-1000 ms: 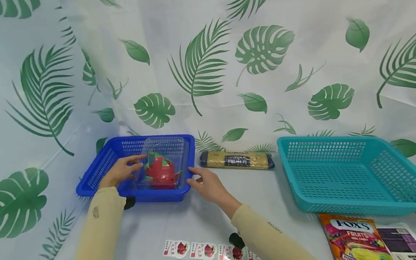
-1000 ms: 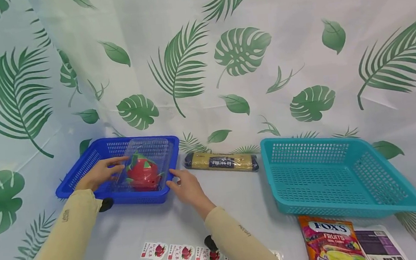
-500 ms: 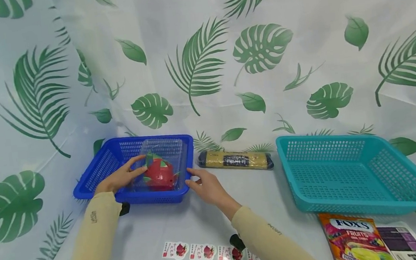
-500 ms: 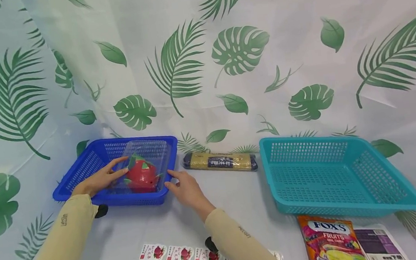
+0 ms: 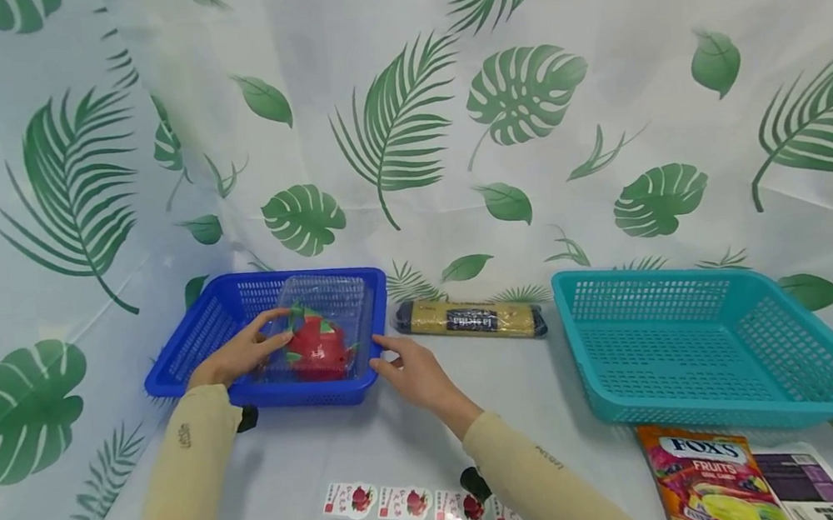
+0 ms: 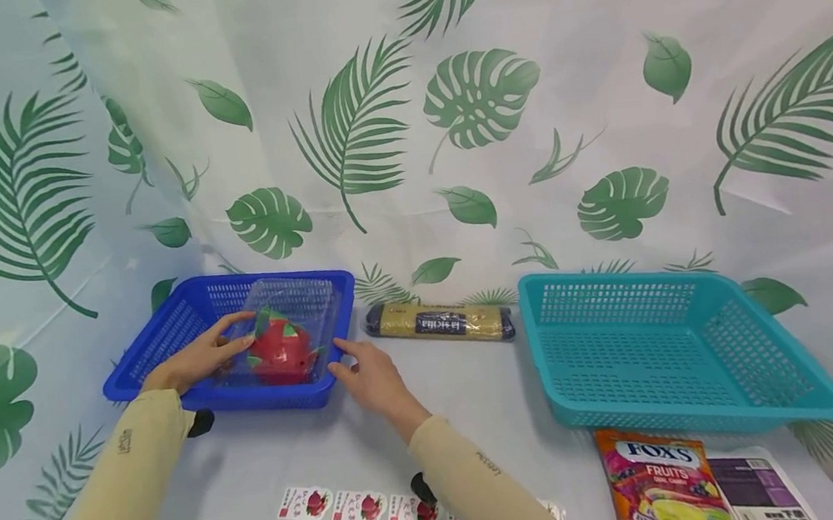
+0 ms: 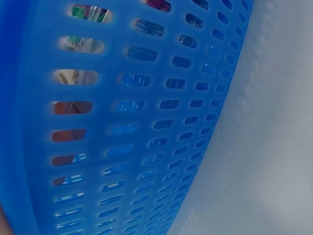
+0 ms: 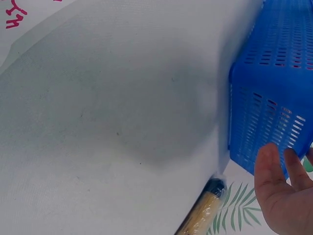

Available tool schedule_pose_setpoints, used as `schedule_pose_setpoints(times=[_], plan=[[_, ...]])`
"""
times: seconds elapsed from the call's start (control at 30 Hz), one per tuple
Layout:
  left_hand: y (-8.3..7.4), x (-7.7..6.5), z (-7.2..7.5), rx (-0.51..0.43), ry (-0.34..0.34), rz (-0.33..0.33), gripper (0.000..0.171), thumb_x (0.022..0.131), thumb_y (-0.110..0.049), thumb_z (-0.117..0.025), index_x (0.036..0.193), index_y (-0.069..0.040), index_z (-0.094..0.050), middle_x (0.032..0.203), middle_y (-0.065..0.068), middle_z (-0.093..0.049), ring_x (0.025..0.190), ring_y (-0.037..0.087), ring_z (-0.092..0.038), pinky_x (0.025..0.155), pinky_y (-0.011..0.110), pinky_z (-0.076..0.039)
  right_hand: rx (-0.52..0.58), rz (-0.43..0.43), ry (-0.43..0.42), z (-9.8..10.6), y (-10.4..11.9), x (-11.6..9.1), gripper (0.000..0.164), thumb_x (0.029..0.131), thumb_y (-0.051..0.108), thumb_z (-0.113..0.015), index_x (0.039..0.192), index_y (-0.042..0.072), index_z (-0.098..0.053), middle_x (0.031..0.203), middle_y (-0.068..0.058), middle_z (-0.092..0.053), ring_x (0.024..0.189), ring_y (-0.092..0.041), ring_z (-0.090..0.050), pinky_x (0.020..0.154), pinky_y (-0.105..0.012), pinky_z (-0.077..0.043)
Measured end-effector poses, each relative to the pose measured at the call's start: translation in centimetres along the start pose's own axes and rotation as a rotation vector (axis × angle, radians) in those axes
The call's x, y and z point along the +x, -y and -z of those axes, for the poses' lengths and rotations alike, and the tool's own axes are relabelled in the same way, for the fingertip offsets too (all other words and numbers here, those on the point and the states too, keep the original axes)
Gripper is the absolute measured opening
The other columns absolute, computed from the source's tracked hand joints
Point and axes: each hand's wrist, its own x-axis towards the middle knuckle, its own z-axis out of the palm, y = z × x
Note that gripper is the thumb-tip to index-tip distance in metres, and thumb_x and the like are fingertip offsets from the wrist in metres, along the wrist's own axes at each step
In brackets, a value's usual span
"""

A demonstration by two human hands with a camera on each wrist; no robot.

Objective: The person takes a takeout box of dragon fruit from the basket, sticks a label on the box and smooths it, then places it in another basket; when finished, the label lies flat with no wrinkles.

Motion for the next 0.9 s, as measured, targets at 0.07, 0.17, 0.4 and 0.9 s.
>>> schedule_pose_setpoints(times=[0.07, 0.17, 0.4, 0.9], plan=[[-0.1, 0.1, 0.0, -0.003, -0.004, -0.011, 0.068, 0.097, -0.050, -0.055, 0.154, -0.030, -0.024, 0.098, 0.014, -0.050, 0.072, 0.024, -0.047, 0.063, 0.033, -0.041, -0.005, 0.000, -0.006, 0.0, 0.0, 0.1, 0.048, 0.099, 0.026, -0.059, 0.144, 0.010, -0.050, 0.134, -0.011, -0.057, 0.096, -0.019, -0.062, 0.077, -0.032, -0.052], [-0.1, 0.2, 0.0, -0.006, -0.007, -0.017, 0.065, 0.098, -0.047, -0.054, 0.154, -0.030, -0.024, 0.097, 0.013, -0.050, 0.070, 0.023, -0.046, 0.063, 0.033, -0.041, -0.006, -0.004, -0.007, 0.0, 0.0, 0.1, 0.048, 0.099, 0.026, -0.059, 0.144, 0.011, -0.050, 0.134, -0.010, -0.057, 0.096, -0.019, -0.062, 0.077, -0.032, -0.052], [0.1, 0.0, 0.0, -0.006, -0.013, -0.007, 0.065, 0.099, -0.045, -0.054, 0.154, -0.028, -0.024, 0.108, 0.017, -0.050, 0.079, 0.025, -0.049, 0.067, 0.033, -0.043, -0.017, 0.012, -0.002, -0.1, -0.1, 0.2, 0.048, 0.099, 0.024, -0.060, 0.143, 0.009, -0.050, 0.134, -0.012, -0.057, 0.096, -0.021, -0.062, 0.078, -0.033, -0.052], [-2.1, -0.4, 1.8, -0.035, -0.075, -0.167, 0.055, 0.101, -0.036, -0.054, 0.151, -0.021, -0.034, 0.083, 0.011, -0.046, 0.068, 0.023, -0.048, 0.061, 0.033, -0.043, -0.001, 0.009, 0.003, 0.0, -0.1, 0.1, 0.048, 0.099, 0.025, -0.059, 0.143, 0.009, -0.050, 0.133, -0.012, -0.058, 0.095, -0.020, -0.062, 0.077, -0.033, -0.052]])
